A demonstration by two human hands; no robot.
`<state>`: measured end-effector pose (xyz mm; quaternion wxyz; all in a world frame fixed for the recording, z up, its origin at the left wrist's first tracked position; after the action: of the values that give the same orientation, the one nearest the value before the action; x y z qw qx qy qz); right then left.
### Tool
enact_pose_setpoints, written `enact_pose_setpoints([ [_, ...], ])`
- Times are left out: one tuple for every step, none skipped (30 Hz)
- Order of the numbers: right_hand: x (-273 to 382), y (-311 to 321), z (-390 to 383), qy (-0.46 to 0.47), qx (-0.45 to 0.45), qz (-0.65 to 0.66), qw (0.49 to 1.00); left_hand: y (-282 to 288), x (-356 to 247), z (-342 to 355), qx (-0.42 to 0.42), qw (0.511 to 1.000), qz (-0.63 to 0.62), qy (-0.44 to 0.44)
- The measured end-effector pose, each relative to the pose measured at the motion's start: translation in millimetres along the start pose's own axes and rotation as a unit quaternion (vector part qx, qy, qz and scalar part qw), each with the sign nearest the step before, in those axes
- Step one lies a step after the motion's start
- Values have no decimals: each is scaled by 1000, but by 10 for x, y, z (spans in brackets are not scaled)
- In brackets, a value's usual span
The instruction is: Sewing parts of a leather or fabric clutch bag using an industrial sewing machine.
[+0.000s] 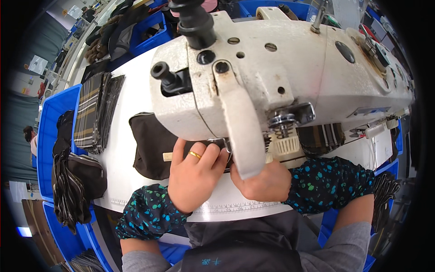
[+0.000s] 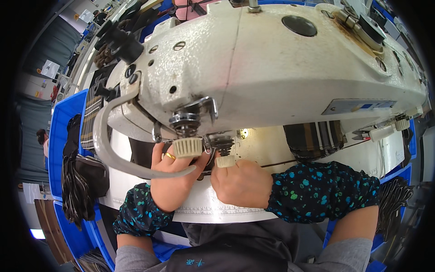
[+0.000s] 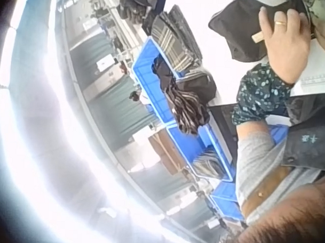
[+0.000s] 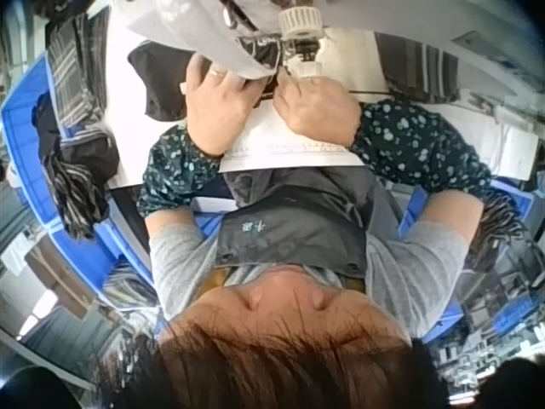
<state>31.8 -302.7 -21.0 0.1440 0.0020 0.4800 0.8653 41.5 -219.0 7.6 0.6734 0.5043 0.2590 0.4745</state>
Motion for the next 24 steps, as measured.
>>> enact_pose_setpoints([
  [28,-6,-8,4,3,-16,1000,-7,-12,-20,0,1000,0,0],
  [54,-2,-10,5,2,-15,1000,-15,-30,-45,0,1000,-5,-8],
  [83,0,-13,6,3,-6,1000,-17,-46,-59,0,1000,-10,-15],
  [110,2,-13,7,5,2,1000,8,-57,-48,-12,999,-25,-22],
  [130,3,-23,6,6,2,1000,-20,-48,-49,-12,999,-27,-22],
  [135,4,-31,-3,7,3,1000,-83,-47,-60,1,998,-56,-27],
  [128,1,-37,-13,9,5,1000,-134,-51,-67,15,996,-85,-32],
  [124,1,-38,-13,8,6,1000,-139,-52,-68,16,996,-85,-32],
  [124,2,-41,-9,7,13,1000,-162,-58,-68,26,996,-85,-32],
  [126,4,-45,-5,5,21,1000,-185,-65,-68,36,995,-85,-33],
  [129,2,-45,-4,4,22,1000,-185,-67,-69,37,995,-84,-32],
  [131,-1,-45,-5,1,23,1000,-191,-72,-68,40,995,-81,-32],
  [132,0,-45,-6,-2,24,1000,-195,-76,-67,43,995,-78,-33],
  [133,8,-45,-7,-1,24,1000,-198,-78,-62,43,995,-78,-33],
  [131,8,-45,-8,6,22,1000,-200,-80,-57,43,995,-80,-35],
  [129,4,-46,-10,14,20,1000,-204,-83,-50,43,995,-82,-36],
  [128,4,-46,-9,13,20,1000,-215,-84,-43,43,995,-81,-35],
  [123,-10,-48,-11,20,13,1000,-213,-84,-33,30,996,-76,-35],
  [119,-27,-48,-12,27,7,1000,-212,-78,-21,17,997,-72,-35],
  [107,-44,-47,-12,26,7,1000,-240,-65,3,17,997,-71,-35],
  [66,-61,-42,-20,19,-7,1000,-265,-34,40,12,996,-79,-29],
  [29,-75,-39,-28,12,-20,999,-289,-5,67,7,996,-88,-24],
  [21,-104,-28,-27,12,-20,999,-327,22,68,7,996,-88,-23],
  [2,-118,-18,-34,6,-28,999,-363,51,65,3,996,-86,-20],
])
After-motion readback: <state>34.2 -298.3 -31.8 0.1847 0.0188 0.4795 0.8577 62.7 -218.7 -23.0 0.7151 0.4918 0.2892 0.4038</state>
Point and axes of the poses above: each hand's wrist, its own z-axis towards the middle knuckle, its own y-axis out of the back of the hand, x = y × z, the point moved 9 cm from there along z, towards the middle knuckle, and after that the axes turned 2 degrees about -x, right-handed, at the moved point
